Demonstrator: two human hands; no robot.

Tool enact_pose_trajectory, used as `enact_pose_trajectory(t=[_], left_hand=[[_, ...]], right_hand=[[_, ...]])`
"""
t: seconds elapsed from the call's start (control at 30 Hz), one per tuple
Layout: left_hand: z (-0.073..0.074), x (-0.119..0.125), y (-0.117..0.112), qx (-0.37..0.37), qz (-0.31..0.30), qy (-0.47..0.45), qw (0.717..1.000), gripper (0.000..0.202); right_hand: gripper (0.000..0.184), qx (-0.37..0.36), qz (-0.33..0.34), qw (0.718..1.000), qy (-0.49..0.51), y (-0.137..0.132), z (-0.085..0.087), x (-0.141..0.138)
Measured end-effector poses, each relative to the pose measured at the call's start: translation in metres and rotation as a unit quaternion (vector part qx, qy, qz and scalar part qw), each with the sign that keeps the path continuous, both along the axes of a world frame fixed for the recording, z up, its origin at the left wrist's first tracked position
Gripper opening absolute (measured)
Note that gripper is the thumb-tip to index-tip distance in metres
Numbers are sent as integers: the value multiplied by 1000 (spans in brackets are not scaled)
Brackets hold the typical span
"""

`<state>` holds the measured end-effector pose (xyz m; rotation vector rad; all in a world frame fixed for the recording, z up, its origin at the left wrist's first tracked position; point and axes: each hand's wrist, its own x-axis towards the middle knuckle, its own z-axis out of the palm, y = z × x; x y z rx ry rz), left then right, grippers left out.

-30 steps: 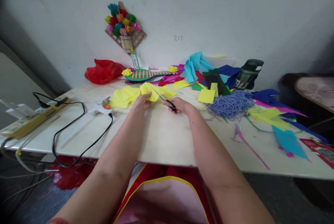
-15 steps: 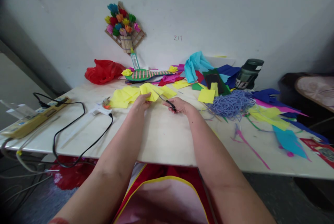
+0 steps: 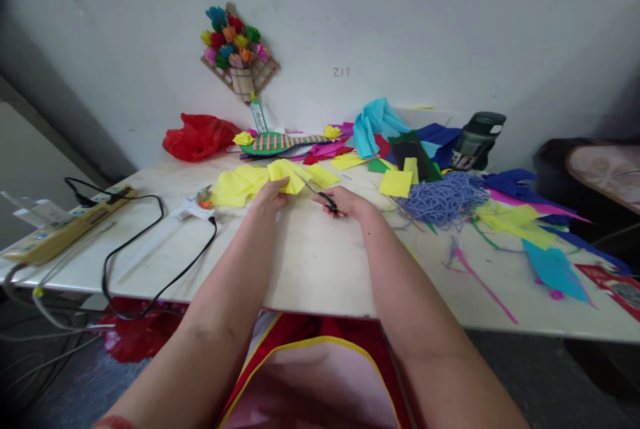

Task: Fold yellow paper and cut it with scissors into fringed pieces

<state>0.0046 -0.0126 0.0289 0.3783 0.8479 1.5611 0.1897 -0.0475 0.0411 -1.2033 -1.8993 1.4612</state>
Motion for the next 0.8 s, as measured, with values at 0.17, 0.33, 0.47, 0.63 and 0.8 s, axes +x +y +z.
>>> enact_pose_trajectory(t=[0.17, 0.33, 0.47, 0.63, 0.8], left_hand=[[-4, 1, 2, 5, -12, 16, 1000, 36], [-5, 5, 2, 0, -16, 26, 1000, 35], [-3, 7, 1, -6, -15, 28, 999, 32], [-3, 7, 1, -2, -21, 24, 999, 32], [-5, 5, 3, -3, -15, 27, 1000, 31]], right_hand=[[34, 2, -1, 1000, 5, 3, -2, 2], [35, 5, -2, 1000, 11, 3, -2, 2], [36, 4, -2, 1000, 15, 5, -3, 2], [34, 9, -9, 1000, 13, 3, -2, 0], [34, 11, -19, 1000, 6, 3, -4, -1]])
